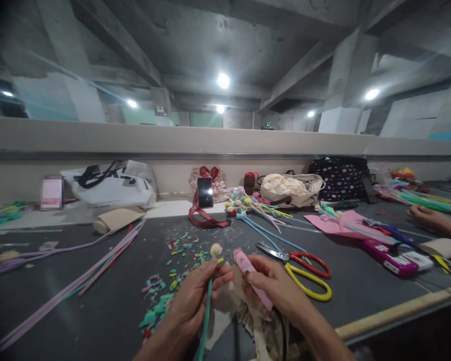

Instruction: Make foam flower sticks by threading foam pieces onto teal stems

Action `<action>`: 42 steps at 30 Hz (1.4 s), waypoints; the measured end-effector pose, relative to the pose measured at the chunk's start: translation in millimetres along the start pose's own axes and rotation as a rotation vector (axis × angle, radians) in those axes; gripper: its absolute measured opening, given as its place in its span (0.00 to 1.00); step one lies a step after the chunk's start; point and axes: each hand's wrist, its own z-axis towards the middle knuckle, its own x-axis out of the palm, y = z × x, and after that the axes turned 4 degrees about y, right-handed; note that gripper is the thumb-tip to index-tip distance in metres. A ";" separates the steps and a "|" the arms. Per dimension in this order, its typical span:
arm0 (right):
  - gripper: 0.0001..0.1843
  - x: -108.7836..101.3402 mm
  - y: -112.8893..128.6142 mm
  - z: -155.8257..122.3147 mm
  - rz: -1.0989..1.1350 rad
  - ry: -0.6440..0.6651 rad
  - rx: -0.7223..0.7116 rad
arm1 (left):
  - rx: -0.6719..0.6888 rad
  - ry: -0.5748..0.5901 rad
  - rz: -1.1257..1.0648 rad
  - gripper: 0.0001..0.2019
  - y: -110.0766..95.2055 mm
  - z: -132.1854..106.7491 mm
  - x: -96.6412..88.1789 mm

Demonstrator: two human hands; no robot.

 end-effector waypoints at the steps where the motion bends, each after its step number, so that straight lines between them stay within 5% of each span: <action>1: 0.18 0.8 -0.7 0.3 -0.002 -0.002 -0.011 | 0.003 0.006 -0.009 0.06 2.6 0.7 1.4; 10: 0.13 4.6 -3.5 5.3 -0.194 -0.082 -0.100 | -0.008 0.035 0.118 0.11 20.2 10.5 0.7; 15: 0.18 -2.4 8.4 -0.6 -0.054 -0.175 -0.027 | -0.003 0.042 0.153 0.12 22.7 10.9 4.0; 20: 0.19 -6.0 18.2 -10.0 0.138 -0.272 -0.111 | -0.031 -0.001 0.135 0.08 18.3 8.6 4.1; 27: 0.19 7.1 19.1 -24.2 0.062 -0.170 -0.042 | -0.006 0.033 -0.003 0.09 11.6 4.1 -1.9; 42: 0.25 24.7 -1.4 -33.3 -0.163 -0.212 -0.014 | 0.016 0.013 -0.034 0.11 11.8 -0.4 -2.7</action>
